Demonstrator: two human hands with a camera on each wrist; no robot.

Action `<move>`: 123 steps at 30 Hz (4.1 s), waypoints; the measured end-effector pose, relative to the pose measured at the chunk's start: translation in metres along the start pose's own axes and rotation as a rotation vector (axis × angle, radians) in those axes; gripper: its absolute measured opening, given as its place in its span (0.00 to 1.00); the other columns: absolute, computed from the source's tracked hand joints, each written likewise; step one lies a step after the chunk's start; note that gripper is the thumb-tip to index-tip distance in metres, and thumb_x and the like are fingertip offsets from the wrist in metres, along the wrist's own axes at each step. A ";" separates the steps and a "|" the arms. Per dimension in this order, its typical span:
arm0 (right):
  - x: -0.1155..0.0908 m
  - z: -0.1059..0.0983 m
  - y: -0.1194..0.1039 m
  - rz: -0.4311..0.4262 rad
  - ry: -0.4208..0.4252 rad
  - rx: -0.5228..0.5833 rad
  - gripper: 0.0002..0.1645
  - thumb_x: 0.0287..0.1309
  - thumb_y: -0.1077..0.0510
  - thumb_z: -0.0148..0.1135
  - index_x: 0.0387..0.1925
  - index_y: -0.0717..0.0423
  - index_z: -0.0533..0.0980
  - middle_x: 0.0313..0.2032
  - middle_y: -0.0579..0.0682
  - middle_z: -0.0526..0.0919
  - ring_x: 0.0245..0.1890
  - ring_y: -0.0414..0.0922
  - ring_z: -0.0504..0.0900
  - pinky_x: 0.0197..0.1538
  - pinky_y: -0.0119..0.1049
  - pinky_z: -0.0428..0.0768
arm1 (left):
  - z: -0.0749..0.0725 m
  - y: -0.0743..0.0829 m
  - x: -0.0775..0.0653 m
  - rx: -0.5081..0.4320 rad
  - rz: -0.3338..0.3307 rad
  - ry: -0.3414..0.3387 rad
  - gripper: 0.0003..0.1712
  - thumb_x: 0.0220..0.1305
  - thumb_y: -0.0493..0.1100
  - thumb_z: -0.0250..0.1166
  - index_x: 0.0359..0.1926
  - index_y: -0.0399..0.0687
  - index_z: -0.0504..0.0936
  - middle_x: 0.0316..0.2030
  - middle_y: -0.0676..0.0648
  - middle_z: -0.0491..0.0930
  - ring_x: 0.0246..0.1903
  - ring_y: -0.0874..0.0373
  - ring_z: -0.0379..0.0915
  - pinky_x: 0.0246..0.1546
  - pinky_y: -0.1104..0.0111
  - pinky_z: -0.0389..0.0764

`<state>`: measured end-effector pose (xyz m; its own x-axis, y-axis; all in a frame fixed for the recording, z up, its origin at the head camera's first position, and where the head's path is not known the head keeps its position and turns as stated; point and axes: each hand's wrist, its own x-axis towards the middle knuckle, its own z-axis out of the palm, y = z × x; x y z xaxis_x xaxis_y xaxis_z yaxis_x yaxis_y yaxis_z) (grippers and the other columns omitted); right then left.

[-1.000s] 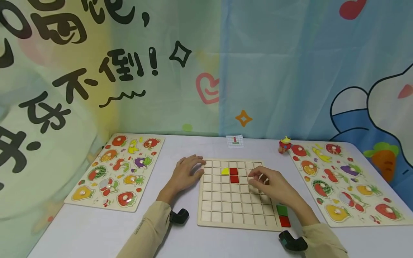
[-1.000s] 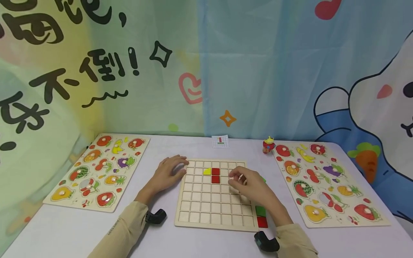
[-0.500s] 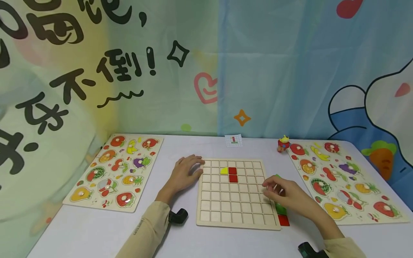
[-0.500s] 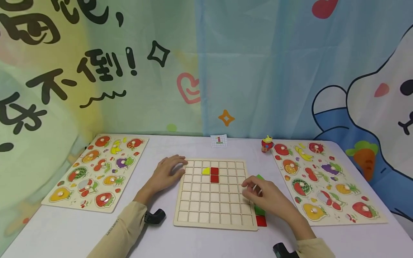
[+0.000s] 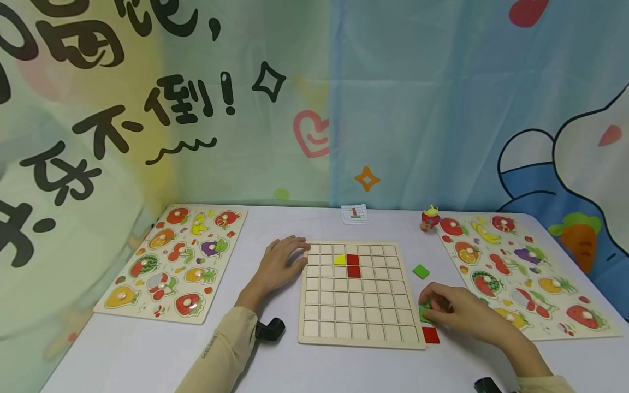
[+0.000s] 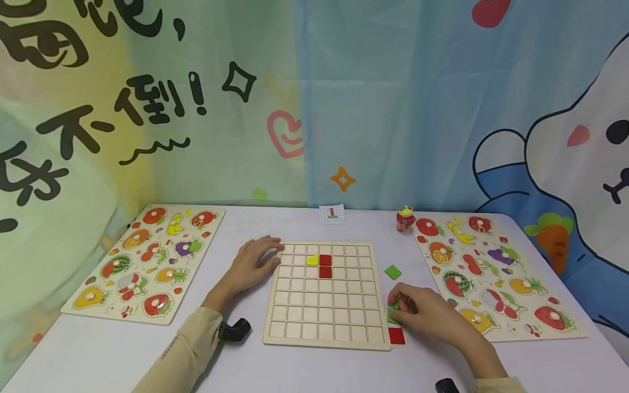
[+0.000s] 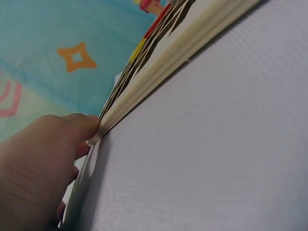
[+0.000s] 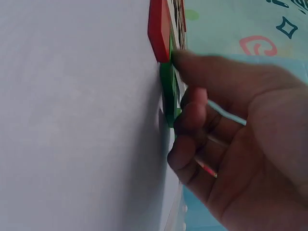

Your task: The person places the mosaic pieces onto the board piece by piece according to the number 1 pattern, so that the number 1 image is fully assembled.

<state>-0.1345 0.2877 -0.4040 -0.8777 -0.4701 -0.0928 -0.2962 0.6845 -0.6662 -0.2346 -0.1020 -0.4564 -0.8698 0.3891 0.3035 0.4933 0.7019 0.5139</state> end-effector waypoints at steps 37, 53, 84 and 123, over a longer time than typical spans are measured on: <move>-0.029 0.006 -0.001 0.022 -0.102 0.048 0.20 0.52 0.47 0.67 0.43 0.52 0.74 0.28 0.45 0.70 0.24 0.35 0.69 0.24 0.28 0.65 | 0.001 -0.001 -0.001 0.000 0.010 0.005 0.17 0.64 0.49 0.60 0.53 0.54 0.77 0.61 0.47 0.74 0.67 0.47 0.61 0.68 0.45 0.53; -0.032 0.002 0.004 -0.022 -0.049 -0.043 0.16 0.52 0.43 0.67 0.36 0.46 0.72 0.25 0.40 0.71 0.24 0.32 0.71 0.25 0.28 0.64 | 0.000 0.000 0.001 0.000 0.016 0.008 0.16 0.65 0.49 0.59 0.53 0.53 0.77 0.60 0.47 0.74 0.66 0.46 0.62 0.67 0.45 0.54; 0.013 0.011 -0.018 -0.098 0.051 -0.011 0.12 0.56 0.49 0.65 0.36 0.47 0.71 0.25 0.40 0.72 0.25 0.33 0.71 0.26 0.28 0.70 | -0.002 0.002 0.000 0.000 0.007 -0.009 0.17 0.65 0.49 0.58 0.53 0.53 0.77 0.61 0.47 0.74 0.67 0.46 0.61 0.68 0.44 0.53; 0.071 0.032 -0.038 -0.053 0.069 -0.052 0.14 0.56 0.47 0.65 0.39 0.48 0.73 0.25 0.41 0.71 0.24 0.33 0.68 0.27 0.26 0.68 | -0.001 0.001 0.000 -0.008 0.023 0.005 0.16 0.65 0.49 0.59 0.53 0.53 0.77 0.60 0.47 0.74 0.67 0.46 0.60 0.67 0.44 0.53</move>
<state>-0.1730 0.2100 -0.4089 -0.8837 -0.4680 -0.0061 -0.3602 0.6884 -0.6296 -0.2340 -0.1025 -0.4550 -0.8583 0.4017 0.3192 0.5129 0.6883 0.5131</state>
